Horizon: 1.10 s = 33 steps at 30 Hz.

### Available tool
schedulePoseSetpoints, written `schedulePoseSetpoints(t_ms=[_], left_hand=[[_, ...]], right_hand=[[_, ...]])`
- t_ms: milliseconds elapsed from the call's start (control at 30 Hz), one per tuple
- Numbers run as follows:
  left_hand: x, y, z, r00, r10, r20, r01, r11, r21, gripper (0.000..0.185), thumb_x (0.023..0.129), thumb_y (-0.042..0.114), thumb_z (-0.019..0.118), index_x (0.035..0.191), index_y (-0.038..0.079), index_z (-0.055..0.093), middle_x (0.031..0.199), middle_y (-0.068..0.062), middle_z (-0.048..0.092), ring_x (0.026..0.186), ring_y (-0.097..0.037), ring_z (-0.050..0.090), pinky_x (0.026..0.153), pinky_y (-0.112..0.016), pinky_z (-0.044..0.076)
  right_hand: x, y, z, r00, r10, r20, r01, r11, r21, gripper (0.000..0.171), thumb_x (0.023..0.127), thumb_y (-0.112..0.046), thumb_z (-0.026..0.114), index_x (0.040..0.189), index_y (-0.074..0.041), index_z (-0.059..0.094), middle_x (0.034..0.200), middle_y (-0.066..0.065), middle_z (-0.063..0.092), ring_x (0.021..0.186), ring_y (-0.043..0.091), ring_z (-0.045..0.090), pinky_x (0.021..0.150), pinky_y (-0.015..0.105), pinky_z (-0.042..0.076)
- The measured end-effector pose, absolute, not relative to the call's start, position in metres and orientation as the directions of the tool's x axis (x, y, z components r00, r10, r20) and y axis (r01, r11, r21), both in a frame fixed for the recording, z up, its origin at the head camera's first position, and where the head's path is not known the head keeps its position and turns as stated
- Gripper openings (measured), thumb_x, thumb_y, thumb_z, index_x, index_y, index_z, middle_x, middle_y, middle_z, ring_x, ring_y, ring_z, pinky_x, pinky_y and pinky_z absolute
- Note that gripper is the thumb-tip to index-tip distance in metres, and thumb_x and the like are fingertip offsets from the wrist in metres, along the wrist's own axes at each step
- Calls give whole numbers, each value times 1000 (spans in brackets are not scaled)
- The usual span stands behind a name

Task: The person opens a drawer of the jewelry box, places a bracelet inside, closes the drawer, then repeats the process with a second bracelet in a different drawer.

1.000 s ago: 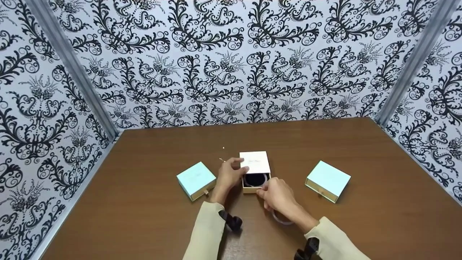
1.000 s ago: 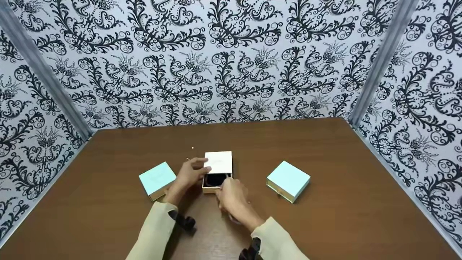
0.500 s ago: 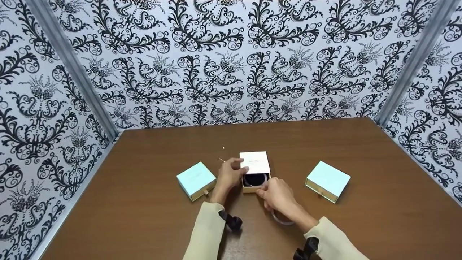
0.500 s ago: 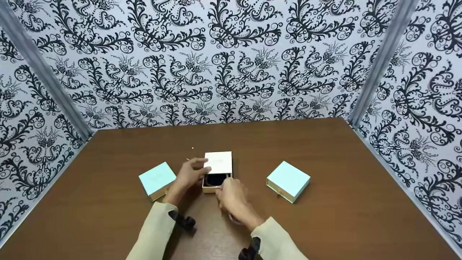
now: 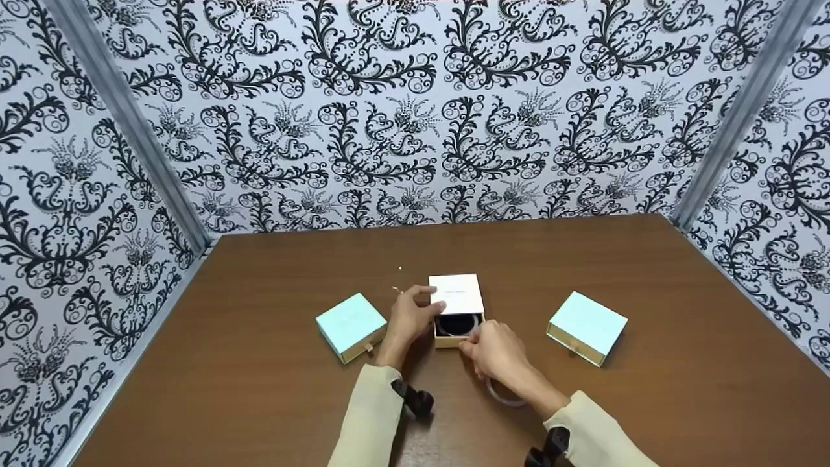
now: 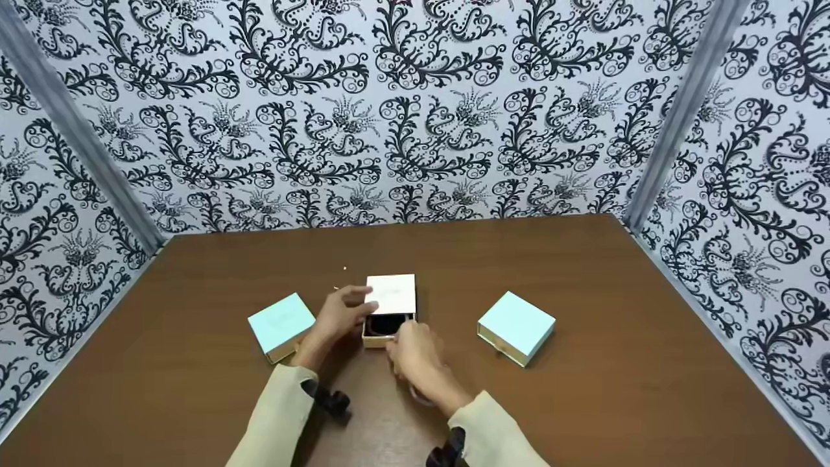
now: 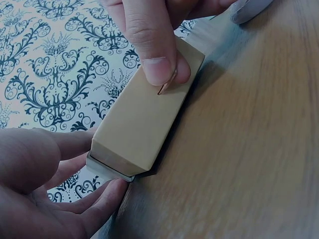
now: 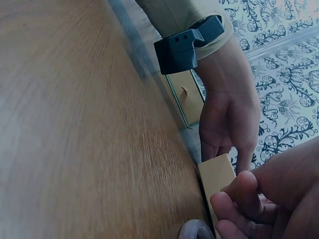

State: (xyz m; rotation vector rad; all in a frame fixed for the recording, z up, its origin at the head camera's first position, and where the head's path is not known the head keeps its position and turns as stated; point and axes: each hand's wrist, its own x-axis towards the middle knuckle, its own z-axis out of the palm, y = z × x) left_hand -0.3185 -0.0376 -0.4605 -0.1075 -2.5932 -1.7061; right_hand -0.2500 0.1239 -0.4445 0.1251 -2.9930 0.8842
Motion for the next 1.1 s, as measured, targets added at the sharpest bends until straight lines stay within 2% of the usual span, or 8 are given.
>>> schedulePoseSetpoints(t_ms=[333, 733, 1100], left_hand=[[-320, -37, -461, -997, 30, 76, 82, 403, 912, 35, 91, 20, 75, 124, 10, 69, 114, -17, 73, 100, -25, 69, 82, -35, 54], [-319, -36, -460, -995, 42, 92, 101, 399, 911, 35, 91, 20, 75, 124, 9, 69, 116, -17, 72, 108, -29, 68, 90, -42, 54], [-319, -37, -461, -995, 52, 88, 101, 393, 914, 36, 92, 18, 73, 126, 8, 67, 117, -19, 72, 110, -32, 68, 93, -44, 54]], right_hand=[[-253, 124, -445, -997, -63, 38, -73, 840, -537, 25, 91, -23, 72, 67, -18, 72, 39, -5, 55, 36, 6, 53, 64, 34, 52], [-255, 126, -446, -997, -65, 39, -76, 830, -552, 22, 91, -23, 72, 69, -18, 73, 39, -5, 55, 36, 6, 53, 67, 36, 53], [-258, 126, -446, -996, -74, 46, -87, 826, -557, 25, 91, -21, 71, 67, -17, 70, 39, -5, 53, 37, 7, 52, 61, 31, 50]])
